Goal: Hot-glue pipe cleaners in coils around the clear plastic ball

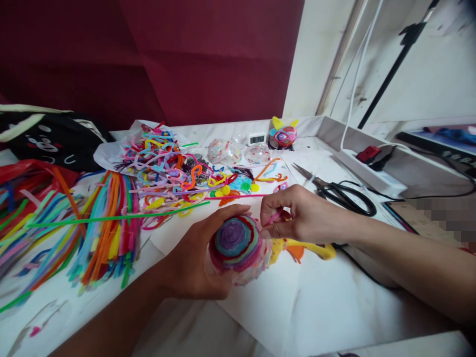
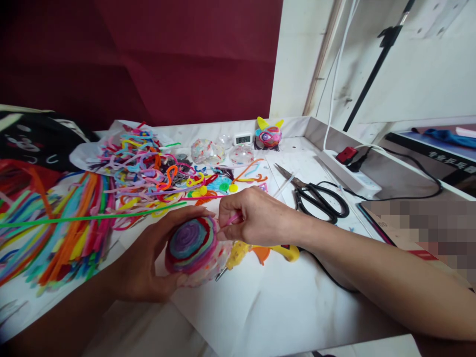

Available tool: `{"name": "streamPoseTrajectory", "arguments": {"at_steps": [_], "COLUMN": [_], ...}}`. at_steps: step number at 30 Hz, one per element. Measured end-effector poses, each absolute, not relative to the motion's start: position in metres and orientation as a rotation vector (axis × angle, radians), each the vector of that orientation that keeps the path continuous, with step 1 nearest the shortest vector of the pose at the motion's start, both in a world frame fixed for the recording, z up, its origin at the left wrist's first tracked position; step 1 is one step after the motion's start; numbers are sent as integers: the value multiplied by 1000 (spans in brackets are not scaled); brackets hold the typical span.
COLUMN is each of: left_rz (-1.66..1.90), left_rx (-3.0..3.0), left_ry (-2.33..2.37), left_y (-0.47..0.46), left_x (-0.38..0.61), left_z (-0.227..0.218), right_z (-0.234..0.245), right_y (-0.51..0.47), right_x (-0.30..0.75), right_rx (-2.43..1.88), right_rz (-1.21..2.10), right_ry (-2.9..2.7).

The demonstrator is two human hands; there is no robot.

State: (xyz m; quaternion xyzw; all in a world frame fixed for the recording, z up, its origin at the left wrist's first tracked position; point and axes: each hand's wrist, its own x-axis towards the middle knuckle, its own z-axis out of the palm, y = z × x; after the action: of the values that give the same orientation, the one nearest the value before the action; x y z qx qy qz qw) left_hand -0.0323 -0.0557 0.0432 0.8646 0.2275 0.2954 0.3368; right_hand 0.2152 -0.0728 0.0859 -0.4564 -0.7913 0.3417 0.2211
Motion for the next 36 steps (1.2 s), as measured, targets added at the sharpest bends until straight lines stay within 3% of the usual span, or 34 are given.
{"name": "streamPoseTrajectory", "arguments": {"at_steps": [8,27,36], "left_rz": [674,579,413], "left_rx": [2366,2383,2340], "left_ry": [631,623,795], "left_y": [-45,-20,-28], "left_x": [-39,-45,-46], "left_z": [47,28,50], "right_z": [73,34,34], "right_y": [-67,-57,-57], "right_x": [210,203,203], "right_rx": [-1253,-1242,-1228], "right_rz": [709,512,387], "right_ry": [-2218,-2298,-2360]}}
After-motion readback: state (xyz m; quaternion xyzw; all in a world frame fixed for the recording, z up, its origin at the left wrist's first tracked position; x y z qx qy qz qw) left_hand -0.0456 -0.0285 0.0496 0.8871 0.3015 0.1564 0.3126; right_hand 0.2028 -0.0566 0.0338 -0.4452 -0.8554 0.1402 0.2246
